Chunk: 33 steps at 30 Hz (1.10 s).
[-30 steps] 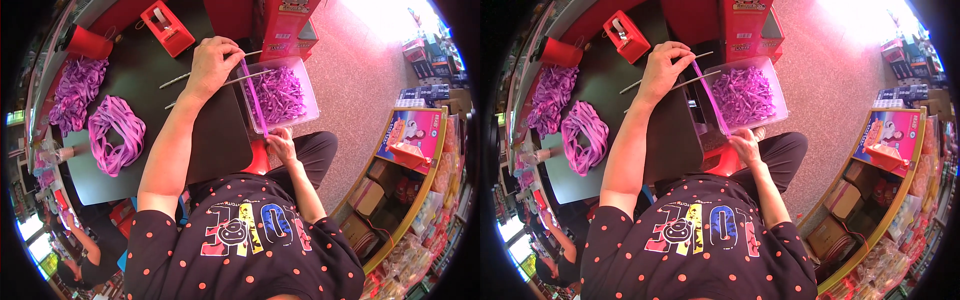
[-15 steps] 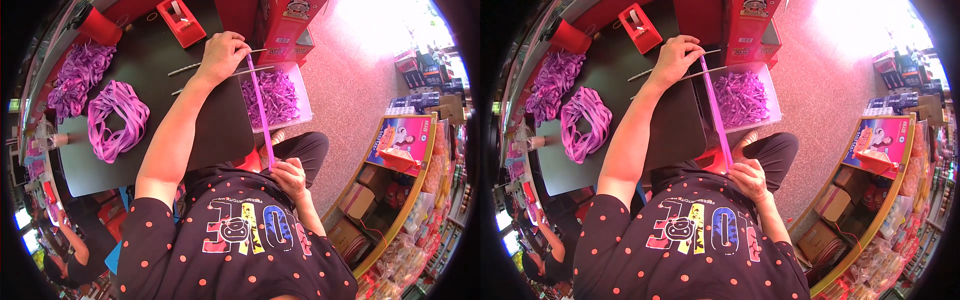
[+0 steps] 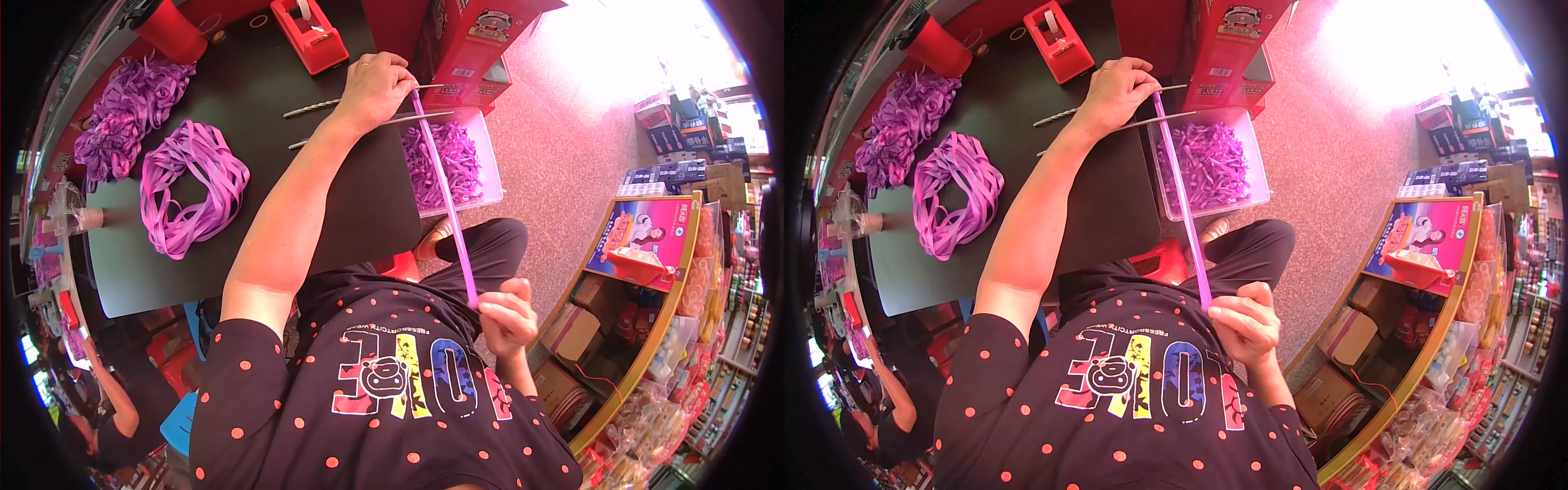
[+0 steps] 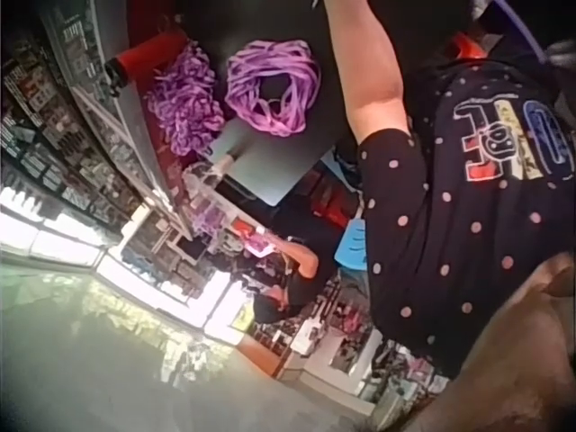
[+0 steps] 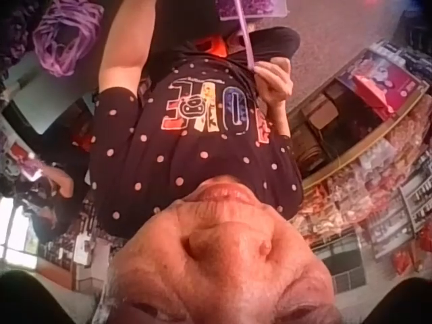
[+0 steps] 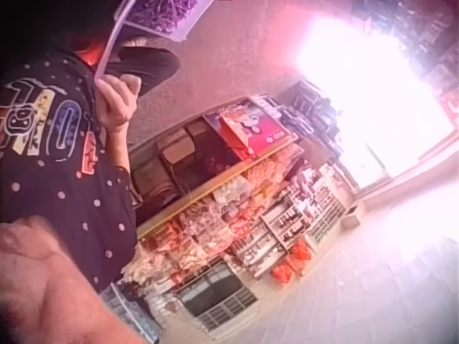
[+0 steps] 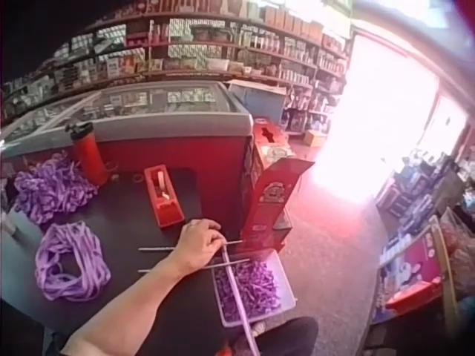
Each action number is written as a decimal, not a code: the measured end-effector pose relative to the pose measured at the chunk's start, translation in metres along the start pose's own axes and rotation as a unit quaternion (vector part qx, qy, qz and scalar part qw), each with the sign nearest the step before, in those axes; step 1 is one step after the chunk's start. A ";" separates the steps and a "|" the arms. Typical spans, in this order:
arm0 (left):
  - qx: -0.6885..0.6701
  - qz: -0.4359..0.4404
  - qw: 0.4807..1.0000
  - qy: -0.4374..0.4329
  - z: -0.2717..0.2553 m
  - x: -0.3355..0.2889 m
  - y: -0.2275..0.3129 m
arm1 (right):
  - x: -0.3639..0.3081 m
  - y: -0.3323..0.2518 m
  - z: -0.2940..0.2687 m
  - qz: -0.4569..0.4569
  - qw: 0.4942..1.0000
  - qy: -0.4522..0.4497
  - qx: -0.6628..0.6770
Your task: The person is wrapping purple ribbon around two metal rods to create bundles or loops.
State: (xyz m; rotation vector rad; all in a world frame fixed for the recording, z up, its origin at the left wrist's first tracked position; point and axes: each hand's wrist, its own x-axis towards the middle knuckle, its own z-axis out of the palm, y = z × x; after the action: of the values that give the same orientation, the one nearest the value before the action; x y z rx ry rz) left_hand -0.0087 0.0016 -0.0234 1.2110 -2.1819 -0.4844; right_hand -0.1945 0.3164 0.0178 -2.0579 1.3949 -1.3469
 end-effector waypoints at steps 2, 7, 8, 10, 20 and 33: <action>0.001 0.004 1.000 0.005 0.000 0.000 -0.002 | 0.030 -0.007 -0.008 -0.058 0.997 0.014 0.050; 0.020 0.019 0.999 0.022 0.003 0.003 0.001 | 0.141 -0.007 -0.024 -0.201 0.969 -0.034 0.143; 0.019 0.022 0.999 0.025 0.005 0.004 -0.001 | 0.160 -0.003 -0.019 -0.138 0.968 0.008 0.208; 0.009 0.026 0.998 0.049 0.004 -0.003 -0.011 | 0.231 -0.009 -0.004 0.018 0.951 -0.036 0.308; -0.050 0.015 0.999 0.009 -0.005 -0.004 0.000 | 0.394 0.176 0.104 0.253 0.791 -0.120 0.544; -0.064 -0.003 0.995 0.072 -0.006 -0.006 0.010 | 0.344 0.264 0.172 0.341 0.757 -0.097 0.549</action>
State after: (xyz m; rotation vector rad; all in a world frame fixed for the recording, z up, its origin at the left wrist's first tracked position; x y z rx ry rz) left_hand -0.0089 0.0119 -0.0154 1.1479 -1.9951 -0.5144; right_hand -0.1692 -0.1412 -0.0695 -0.7453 0.7519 -1.1058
